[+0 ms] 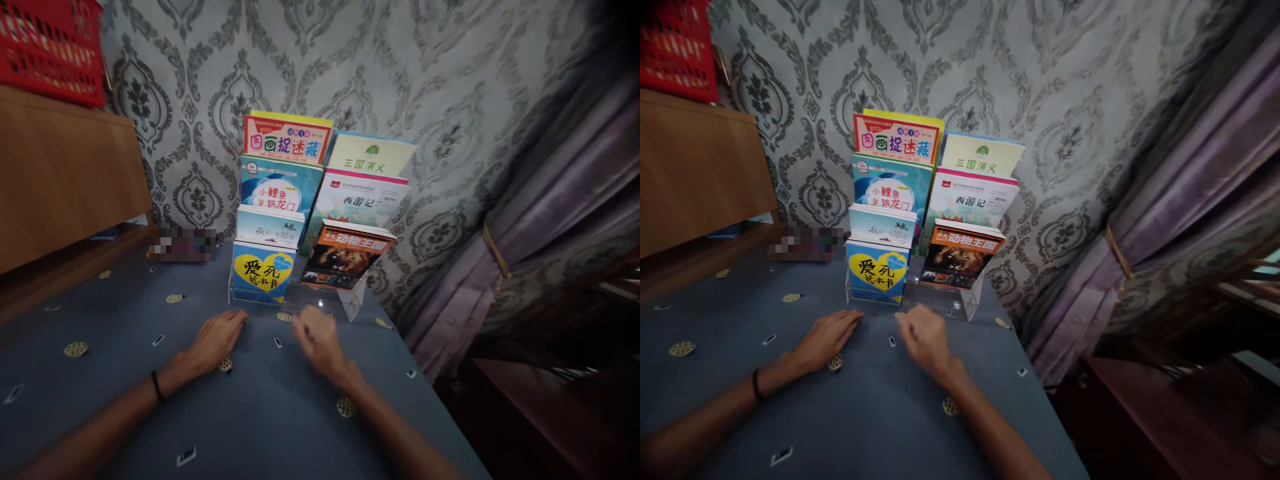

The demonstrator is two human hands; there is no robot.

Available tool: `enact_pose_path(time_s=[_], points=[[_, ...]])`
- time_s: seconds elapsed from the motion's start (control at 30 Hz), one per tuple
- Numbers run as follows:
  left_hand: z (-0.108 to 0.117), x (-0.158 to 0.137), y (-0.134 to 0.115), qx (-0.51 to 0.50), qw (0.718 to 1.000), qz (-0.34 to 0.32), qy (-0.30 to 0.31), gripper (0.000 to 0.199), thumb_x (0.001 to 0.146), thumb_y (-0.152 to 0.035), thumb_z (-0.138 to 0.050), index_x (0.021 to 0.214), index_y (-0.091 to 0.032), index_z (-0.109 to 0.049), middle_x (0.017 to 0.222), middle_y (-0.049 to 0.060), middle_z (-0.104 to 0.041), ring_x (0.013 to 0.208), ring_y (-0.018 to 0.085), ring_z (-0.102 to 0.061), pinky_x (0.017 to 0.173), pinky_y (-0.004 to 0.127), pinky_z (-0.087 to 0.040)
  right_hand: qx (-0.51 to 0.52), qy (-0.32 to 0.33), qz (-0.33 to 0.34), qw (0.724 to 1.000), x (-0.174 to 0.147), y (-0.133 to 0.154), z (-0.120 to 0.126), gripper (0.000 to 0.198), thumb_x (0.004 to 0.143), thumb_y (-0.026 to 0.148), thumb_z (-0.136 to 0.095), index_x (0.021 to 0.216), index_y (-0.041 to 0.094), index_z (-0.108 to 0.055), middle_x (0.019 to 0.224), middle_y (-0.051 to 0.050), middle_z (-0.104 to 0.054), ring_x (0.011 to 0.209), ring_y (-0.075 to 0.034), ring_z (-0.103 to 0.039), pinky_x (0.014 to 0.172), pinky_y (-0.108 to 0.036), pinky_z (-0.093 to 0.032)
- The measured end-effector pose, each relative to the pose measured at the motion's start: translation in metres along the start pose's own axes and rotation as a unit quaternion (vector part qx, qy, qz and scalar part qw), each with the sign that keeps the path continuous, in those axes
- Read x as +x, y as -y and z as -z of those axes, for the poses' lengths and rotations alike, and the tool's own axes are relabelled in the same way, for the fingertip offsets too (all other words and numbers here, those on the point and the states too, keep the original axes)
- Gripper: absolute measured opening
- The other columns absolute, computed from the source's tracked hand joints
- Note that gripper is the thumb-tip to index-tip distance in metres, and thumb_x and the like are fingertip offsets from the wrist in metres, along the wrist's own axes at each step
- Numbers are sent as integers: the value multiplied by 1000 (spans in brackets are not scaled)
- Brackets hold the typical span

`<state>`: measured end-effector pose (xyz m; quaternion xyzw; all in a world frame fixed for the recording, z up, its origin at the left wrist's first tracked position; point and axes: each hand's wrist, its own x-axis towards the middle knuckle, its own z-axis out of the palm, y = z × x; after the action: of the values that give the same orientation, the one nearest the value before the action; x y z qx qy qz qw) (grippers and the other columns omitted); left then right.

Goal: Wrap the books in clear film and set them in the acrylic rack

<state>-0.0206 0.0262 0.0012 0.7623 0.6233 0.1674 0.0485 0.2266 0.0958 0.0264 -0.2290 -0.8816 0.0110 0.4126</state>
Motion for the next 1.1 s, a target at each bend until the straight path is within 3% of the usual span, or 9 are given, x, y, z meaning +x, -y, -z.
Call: enact_pose_path(time_s=[0.13, 0.27, 0.47, 0.67, 0.8, 1.1], points=[[5, -2, 22, 46, 999, 22, 10, 34, 99, -13, -33, 117, -18, -62, 117, 10, -69, 112, 25, -63, 96, 39, -50, 28, 241, 105, 964, -7, 43, -53, 37, 103, 30, -44, 68, 21, -56, 66, -2, -63, 64, -15, -55, 59, -29, -34], [8, 1, 37, 78, 996, 40, 4, 33, 97, -11, -36, 113, -18, -64, 113, 10, -69, 109, 25, -61, 94, 38, -49, 52, 334, 108, 935, 9, 73, -79, 29, 99, 31, -54, 74, 19, -63, 73, -1, -70, 69, -14, -61, 61, -27, -33], [6, 14, 66, 126, 987, 87, -42, 29, 98, -13, -38, 109, -17, -65, 113, 11, -67, 108, 26, -59, 95, 39, -46, 71, 320, 36, 944, 18, 91, -103, 33, 97, 32, -57, 68, 18, -64, 66, -1, -68, 59, -13, -56, 57, -28, -25], [19, 40, 109, 174, 964, 177, -99, 43, 97, -13, -33, 134, -5, -52, 148, 22, -48, 137, 32, -44, 113, 45, -34, 115, 300, 32, 946, 13, 88, -103, 34, 97, 30, -58, 65, 18, -61, 64, 0, -65, 57, -12, -52, 57, -27, -26], [26, 59, 135, 176, 951, 212, -139, 51, 95, -18, -38, 144, -4, -43, 157, 26, -37, 147, 34, -33, 116, 54, -31, 95, 310, 34, 945, 13, 89, -103, 33, 96, 33, -58, 67, 18, -64, 65, 0, -66, 57, -12, -52, 57, -27, -26], [27, 83, 174, 136, 944, 236, -183, 54, 94, -21, -33, 146, -8, -45, 154, 25, -43, 148, 38, -31, 113, 70, -21, 87, 339, 34, 936, 15, 89, -98, 35, 97, 36, -58, 69, 18, -65, 64, 2, -65, 56, -11, -50, 56, -27, -29]])
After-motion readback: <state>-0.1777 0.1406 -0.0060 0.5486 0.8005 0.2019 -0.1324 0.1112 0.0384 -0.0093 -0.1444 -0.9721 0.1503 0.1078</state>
